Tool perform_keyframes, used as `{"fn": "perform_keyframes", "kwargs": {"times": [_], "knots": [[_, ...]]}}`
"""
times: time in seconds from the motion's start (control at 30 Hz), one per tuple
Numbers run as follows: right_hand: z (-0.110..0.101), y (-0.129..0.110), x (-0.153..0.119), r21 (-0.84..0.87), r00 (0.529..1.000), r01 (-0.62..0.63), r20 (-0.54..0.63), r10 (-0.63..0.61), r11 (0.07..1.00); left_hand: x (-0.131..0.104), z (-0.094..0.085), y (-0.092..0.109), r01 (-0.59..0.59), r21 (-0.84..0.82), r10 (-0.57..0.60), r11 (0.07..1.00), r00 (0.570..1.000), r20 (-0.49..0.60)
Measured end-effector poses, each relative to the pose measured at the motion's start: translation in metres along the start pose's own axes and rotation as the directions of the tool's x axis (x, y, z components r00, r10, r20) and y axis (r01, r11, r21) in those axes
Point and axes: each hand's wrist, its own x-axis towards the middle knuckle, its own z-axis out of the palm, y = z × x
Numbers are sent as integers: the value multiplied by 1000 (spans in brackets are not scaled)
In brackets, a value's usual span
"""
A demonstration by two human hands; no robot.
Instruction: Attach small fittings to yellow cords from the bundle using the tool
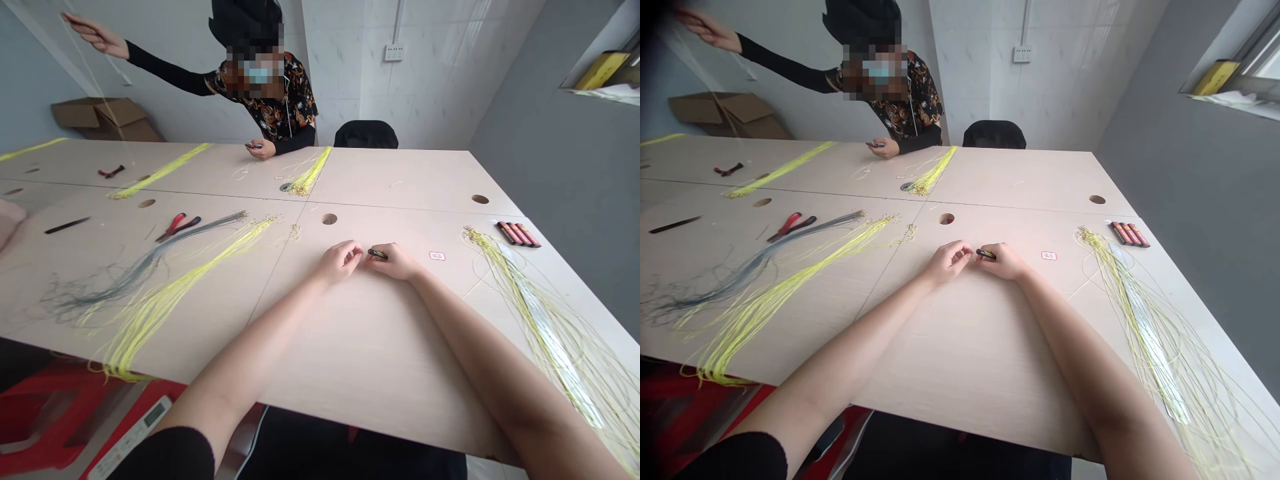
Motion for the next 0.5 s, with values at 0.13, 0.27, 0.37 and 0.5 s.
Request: {"fn": "perform_keyframes", "kwargs": {"times": [0.13, 0.27, 0.37, 0.5], "knots": [[0, 0, 0, 23, 1000, -21, -12, 21, 1000, -1, -1, -1, 30, -9, -30, 1000, 999, 14], [0, -1, 0, 25, 1000, -10, -17, 11, 1000, -1, -2, 1, 9, -58, -7, 998, 999, 34], [1, -1, -1, 21, 1000, -2, -18, 2, 1000, -1, -2, 3, 4, -75, -1, 997, 999, 42], [1, -1, 0, 21, 1000, -3, -22, 3, 1000, 0, -3, 3, 18, -34, -17, 999, 999, 42]]}}
